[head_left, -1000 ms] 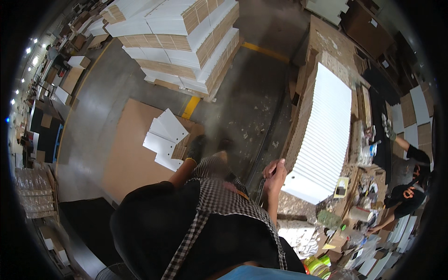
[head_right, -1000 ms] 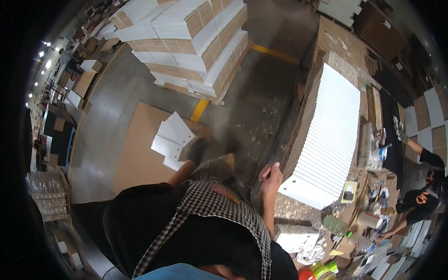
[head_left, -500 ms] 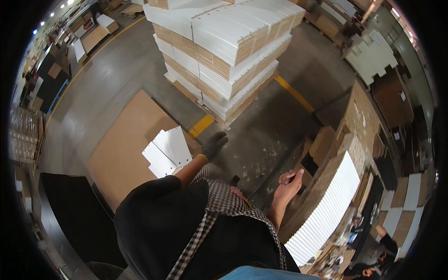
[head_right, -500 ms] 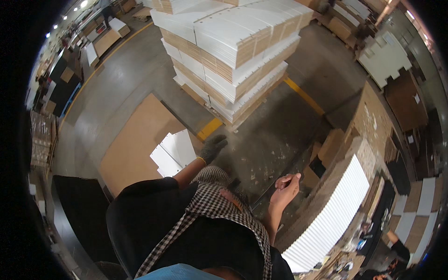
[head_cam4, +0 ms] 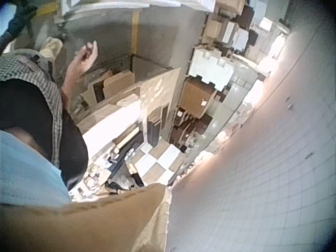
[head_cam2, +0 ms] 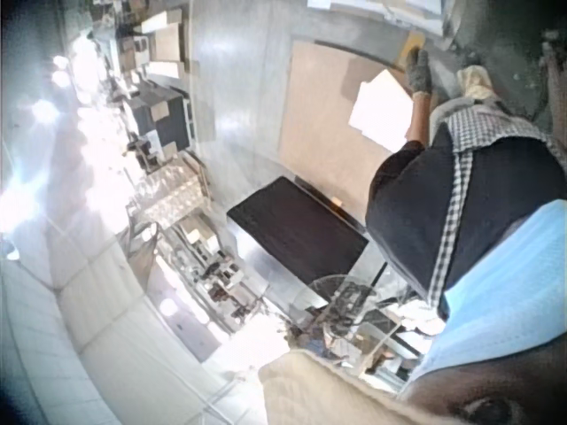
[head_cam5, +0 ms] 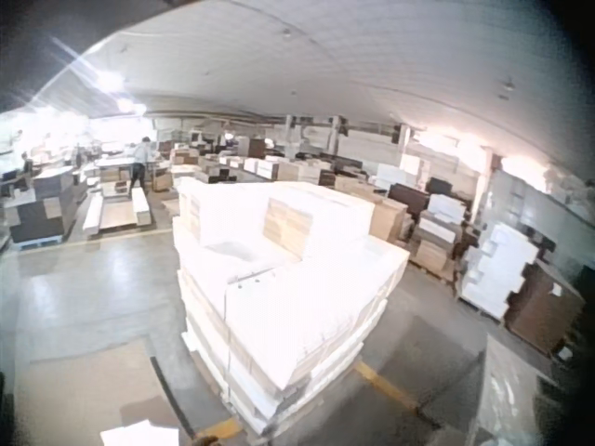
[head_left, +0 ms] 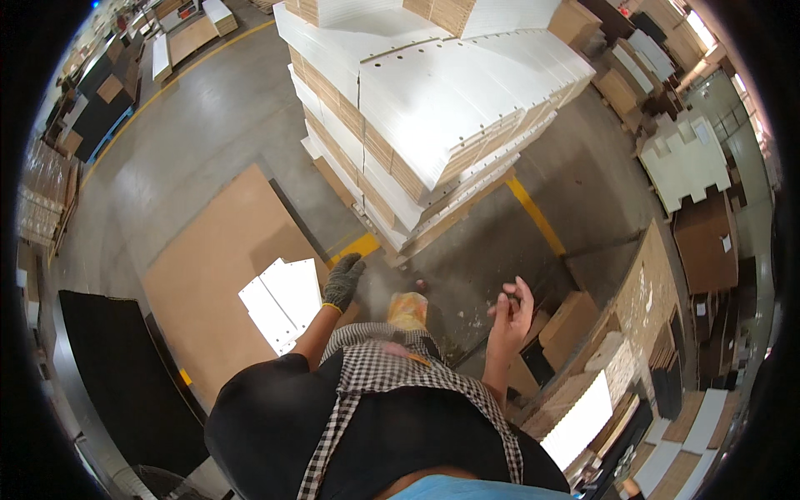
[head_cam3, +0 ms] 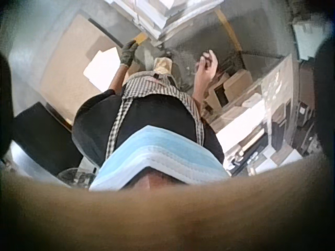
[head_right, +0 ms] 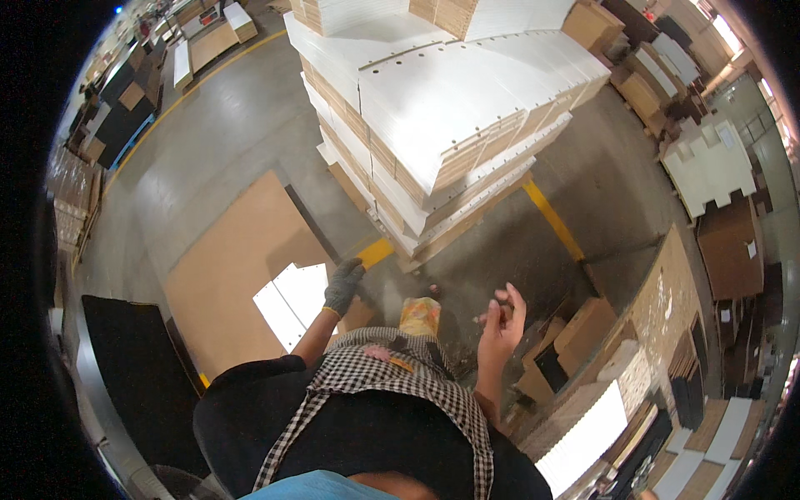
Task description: The person repeatedly picks up white rectangular panels from a stack and places them onto a workbench. The person handles the panels one at a time, aligning them on the bench surface throughout the clip.
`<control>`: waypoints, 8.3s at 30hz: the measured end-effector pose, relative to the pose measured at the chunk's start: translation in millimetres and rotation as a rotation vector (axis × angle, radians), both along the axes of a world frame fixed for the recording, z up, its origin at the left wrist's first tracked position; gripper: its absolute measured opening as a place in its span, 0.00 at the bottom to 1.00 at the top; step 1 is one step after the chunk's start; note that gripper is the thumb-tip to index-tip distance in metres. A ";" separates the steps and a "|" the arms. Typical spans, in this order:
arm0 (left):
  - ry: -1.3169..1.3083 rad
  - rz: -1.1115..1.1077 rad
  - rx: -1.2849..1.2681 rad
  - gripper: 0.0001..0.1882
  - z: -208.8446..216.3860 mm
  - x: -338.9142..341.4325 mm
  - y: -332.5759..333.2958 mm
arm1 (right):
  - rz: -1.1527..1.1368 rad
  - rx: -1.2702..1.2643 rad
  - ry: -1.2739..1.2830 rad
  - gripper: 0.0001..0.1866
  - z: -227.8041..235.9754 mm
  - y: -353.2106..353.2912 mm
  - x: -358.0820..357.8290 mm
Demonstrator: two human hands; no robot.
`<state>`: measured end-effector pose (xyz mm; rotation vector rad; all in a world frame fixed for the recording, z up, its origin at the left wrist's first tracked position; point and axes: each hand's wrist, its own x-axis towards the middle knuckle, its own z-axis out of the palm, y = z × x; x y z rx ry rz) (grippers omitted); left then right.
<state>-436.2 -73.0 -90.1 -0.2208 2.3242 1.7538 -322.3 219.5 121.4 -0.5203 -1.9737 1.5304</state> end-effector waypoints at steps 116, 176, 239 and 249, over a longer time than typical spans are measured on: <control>-0.932 -2.328 0.216 0.40 274.7 250.3 273.6 | -1.474 -0.454 0.559 0.59 48.8 -178.8 282.3; 0.311 -1.503 0.182 0.40 43.0 685.2 66.0 | -0.020 0.715 -0.971 0.47 -71.6 -82.2 849.6; -0.218 -1.335 0.227 0.57 54.8 706.2 65.3 | -0.560 0.115 -1.262 0.63 -61.4 -264.3 865.0; -0.280 -1.261 0.271 0.57 43.6 702.0 81.8 | -1.031 -0.283 -0.397 0.38 -164.3 -92.2 900.7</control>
